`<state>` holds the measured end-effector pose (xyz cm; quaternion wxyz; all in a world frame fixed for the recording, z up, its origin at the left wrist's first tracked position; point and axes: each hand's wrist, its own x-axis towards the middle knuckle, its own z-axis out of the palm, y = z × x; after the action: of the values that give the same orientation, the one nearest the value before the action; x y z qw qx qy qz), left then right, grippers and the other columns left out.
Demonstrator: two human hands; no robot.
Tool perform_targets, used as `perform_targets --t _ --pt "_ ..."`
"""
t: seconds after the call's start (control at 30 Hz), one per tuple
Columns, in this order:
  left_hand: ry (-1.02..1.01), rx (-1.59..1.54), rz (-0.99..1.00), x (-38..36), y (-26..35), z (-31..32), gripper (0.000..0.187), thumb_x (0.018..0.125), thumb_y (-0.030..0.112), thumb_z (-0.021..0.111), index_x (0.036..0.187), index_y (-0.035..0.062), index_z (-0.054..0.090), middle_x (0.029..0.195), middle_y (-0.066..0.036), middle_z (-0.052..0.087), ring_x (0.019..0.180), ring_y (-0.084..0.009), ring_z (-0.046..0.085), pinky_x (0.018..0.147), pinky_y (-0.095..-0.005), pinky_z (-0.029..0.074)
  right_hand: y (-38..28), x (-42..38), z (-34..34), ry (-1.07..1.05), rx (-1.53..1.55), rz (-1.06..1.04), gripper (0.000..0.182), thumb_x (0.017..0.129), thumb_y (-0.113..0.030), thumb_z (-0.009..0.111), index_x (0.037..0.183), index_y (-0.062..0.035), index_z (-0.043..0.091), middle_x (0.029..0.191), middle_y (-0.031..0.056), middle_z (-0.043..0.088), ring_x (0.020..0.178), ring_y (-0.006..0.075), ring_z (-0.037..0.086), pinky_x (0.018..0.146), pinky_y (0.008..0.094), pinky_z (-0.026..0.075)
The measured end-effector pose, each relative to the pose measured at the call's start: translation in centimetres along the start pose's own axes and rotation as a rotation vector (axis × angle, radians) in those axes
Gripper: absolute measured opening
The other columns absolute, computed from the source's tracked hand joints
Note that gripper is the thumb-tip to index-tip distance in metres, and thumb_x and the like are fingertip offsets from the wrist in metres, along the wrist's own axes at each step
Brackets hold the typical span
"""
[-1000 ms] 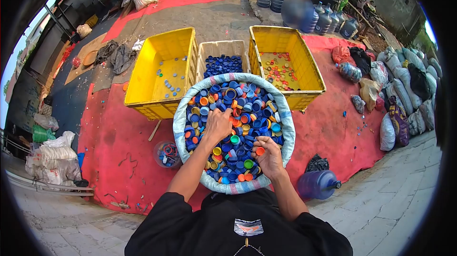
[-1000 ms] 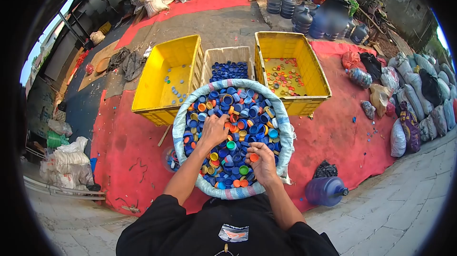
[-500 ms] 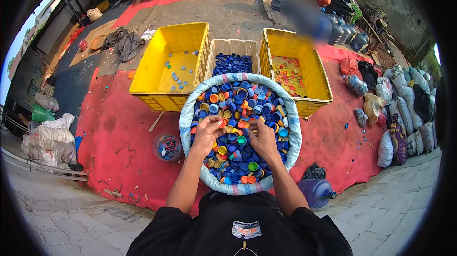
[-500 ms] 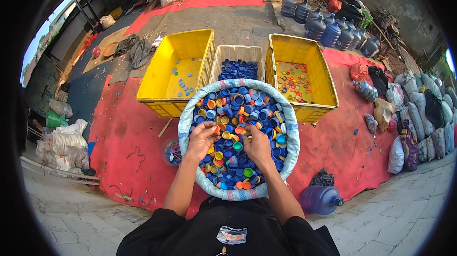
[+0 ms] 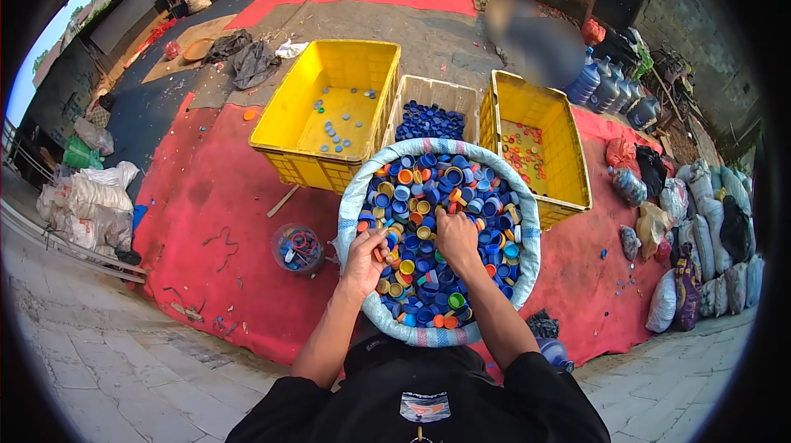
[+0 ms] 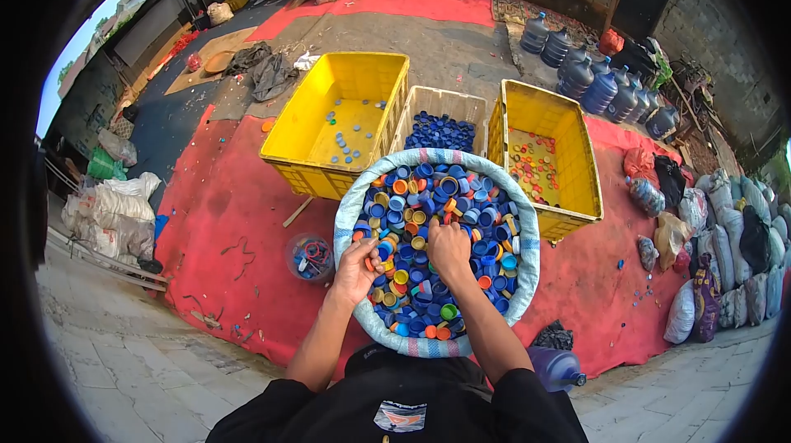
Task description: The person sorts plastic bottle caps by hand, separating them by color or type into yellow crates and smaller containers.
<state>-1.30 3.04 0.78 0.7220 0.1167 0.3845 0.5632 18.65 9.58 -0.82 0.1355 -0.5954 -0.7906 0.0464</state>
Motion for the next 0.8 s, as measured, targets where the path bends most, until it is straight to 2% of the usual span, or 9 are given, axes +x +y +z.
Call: perform_targets --t 0.17,0.27,0.3,0.4,0.43,0.53,0.57,0.6,0.8 --pt "0.017 0.275 0.102 1.0 -0.6 1.9 0.012 0.088 0.012 0.069 0.092 0.0067 0.059 0.076 0.003 0.054 0.058 -0.0024 0.044 0.050 -0.0174 0.034 -0.1 -1.5 -2.9 0.122 0.220 0.008 0.018 0.077 0.000 0.062 0.094 -0.0001 0.058 0.085 0.0183 0.067 0.077 0.0333 0.064 0.068 0.0403 0.051" --pt "0.005 0.684 0.314 2.8 -1.9 3.3 0.014 0.087 0.015 0.070 0.092 0.0047 0.061 0.078 0.003 0.057 0.061 -0.0023 0.047 0.052 -0.0191 0.037 0.2 -3.5 -4.6 0.219 0.857 0.266 0.022 0.078 0.003 0.066 0.098 -0.0004 0.057 0.085 0.0136 0.066 0.076 0.0254 0.063 0.066 0.0369 0.049" --pt "-0.030 0.817 0.483 4.1 -2.8 3.3 0.016 0.086 0.016 0.071 0.089 0.0024 0.063 0.077 0.002 0.059 0.065 -0.0035 0.050 0.053 -0.0213 0.040 0.9 -4.6 -4.5 0.179 1.048 0.352 0.020 0.086 -0.002 0.065 0.104 -0.0030 0.056 0.088 0.0068 0.065 0.076 0.0149 0.060 0.063 0.0310 0.046" --pt "-0.072 1.087 0.529 5.6 -3.3 6.1 0.015 0.084 0.013 0.072 0.089 0.0008 0.064 0.072 -0.001 0.062 0.066 -0.0072 0.055 0.061 -0.0230 0.046 2.3 -8.0 -5.8 0.133 1.716 0.558 0.017 0.091 -0.007 0.063 0.106 -0.0087 0.053 0.092 0.0030 0.063 0.079 0.0087 0.058 0.063 0.0221 0.044" --pt "-0.124 1.220 0.650 6.8 -4.0 6.1 0.020 0.081 0.010 0.071 0.099 0.0025 0.066 0.082 -0.009 0.063 0.071 -0.0233 0.063 0.065 -0.0343 0.051 2.4 -8.9 -6.2 0.116 1.883 0.610 0.019 0.092 -0.008 0.064 0.106 -0.0115 0.051 0.095 0.0037 0.064 0.083 0.0092 0.061 0.064 0.0219 0.044" --pt "-0.223 1.552 0.945 7.9 -4.7 7.3 0.025 0.081 0.006 0.069 0.106 0.0067 0.068 0.096 -0.011 0.059 0.076 -0.0296 0.063 0.070 -0.0400 0.053 3.5 -11.1 -6.3 0.045 2.144 0.562 0.021 0.090 -0.011 0.066 0.105 -0.0115 0.051 0.098 0.0069 0.066 0.097 0.0229 0.066 0.065 0.0274 0.048" --pt "-0.302 1.619 0.872 8.2 -4.6 7.5 0.030 0.081 0.004 0.067 0.110 0.0096 0.068 0.105 -0.011 0.053 0.080 -0.0315 0.063 0.073 -0.0427 0.054 3.7 -11.6 -6.6 0.039 2.202 0.586 0.022 0.089 -0.012 0.067 0.105 -0.0117 0.052 0.098 0.0076 0.066 0.100 0.0275 0.066 0.065 0.0289 0.049" --pt "-0.328 1.656 0.822 8.2 -4.4 8.1 0.029 0.081 0.005 0.068 0.109 0.0091 0.068 0.105 -0.011 0.053 0.080 -0.0316 0.064 0.071 -0.0426 0.054 3.4 -12.0 -7.2 0.057 2.206 0.606 0.016 0.091 -0.009 0.064 0.103 -0.0113 0.053 0.097 0.0072 0.066 0.095 0.0223 0.066 0.070 0.0281 0.048" --pt "-0.412 1.745 0.818 9.7 -4.1 8.5 0.012 0.079 0.007 0.072 0.091 0.0071 0.073 0.102 -0.011 0.055 0.079 -0.0319 0.066 0.070 -0.0425 0.055 3.9 -13.6 -6.4 0.067 2.203 0.629 0.015 0.091 -0.010 0.064 0.102 -0.0096 0.054 0.095 0.0068 0.064 0.091 0.0204 0.064 0.075 0.0302 0.048"
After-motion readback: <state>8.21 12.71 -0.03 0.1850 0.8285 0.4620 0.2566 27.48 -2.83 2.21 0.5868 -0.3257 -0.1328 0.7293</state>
